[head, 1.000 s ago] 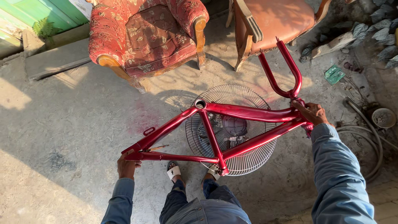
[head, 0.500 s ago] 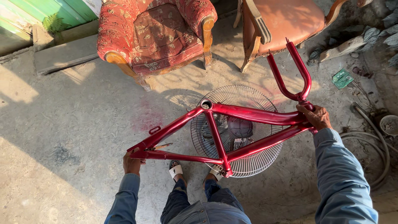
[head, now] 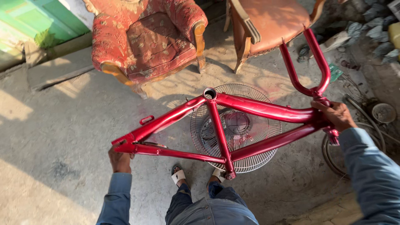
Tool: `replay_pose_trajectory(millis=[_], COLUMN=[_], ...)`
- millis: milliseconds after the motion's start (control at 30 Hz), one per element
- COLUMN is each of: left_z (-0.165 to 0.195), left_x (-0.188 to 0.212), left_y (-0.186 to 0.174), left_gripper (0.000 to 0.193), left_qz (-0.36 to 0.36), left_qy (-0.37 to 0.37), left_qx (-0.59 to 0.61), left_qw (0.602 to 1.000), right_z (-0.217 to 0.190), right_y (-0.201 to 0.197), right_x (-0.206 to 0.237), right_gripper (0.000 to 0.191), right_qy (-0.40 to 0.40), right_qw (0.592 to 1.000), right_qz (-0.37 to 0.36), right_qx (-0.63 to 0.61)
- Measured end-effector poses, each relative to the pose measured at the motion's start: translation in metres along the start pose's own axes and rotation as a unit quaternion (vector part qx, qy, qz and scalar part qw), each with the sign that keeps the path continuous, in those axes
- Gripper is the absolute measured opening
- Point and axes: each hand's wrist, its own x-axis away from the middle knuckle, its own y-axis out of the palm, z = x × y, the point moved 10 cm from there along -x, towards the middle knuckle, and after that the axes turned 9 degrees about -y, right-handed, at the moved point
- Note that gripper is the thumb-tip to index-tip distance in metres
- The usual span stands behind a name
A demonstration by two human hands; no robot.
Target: The person spray paints a bicycle frame red using a spray can. They rotate the frame to cover all sides, including the fork and chainstay, while it rests on a fan. The frame is fully coated by the end of the clip.
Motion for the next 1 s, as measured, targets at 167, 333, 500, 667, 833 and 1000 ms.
replay_pose_trajectory(millis=[167, 333, 500, 667, 833, 1000], left_z=[0.054, 0.085, 0.097, 0.085, 0.078, 0.082], left_x=[-0.008, -0.018, -0.025, -0.032, -0.035, -0.038], left_y=[-0.001, -0.001, 0.016, 0.038, 0.051, 0.059], left_gripper=[0.013, 0.016, 0.018, 0.019, 0.022, 0.021], left_qz=[-0.067, -0.084, -0.122, -0.133, -0.139, -0.142], left_qy=[0.103, 0.066, 0.048, 0.016, -0.005, -0.009], left_qx=[0.067, 0.057, 0.072, 0.072, 0.053, 0.048], left_qw=[0.990, 0.993, 0.989, 0.988, 0.989, 0.989], right_z=[0.033, 0.074, 0.114, 0.142, 0.170, 0.190], right_y=[-0.024, -0.059, -0.070, -0.079, -0.075, -0.062], right_x=[0.042, 0.096, 0.151, 0.184, 0.206, 0.229], right_gripper=[0.051, 0.039, 0.051, 0.040, 0.049, 0.052], right_qy=[0.062, 0.103, 0.159, 0.171, 0.225, 0.294], right_qw=[0.993, 0.990, 0.982, 0.982, 0.971, 0.952], right_qz=[-0.084, -0.071, -0.078, -0.023, -0.006, -0.012], right_qx=[-0.061, -0.059, -0.069, -0.082, -0.081, -0.082])
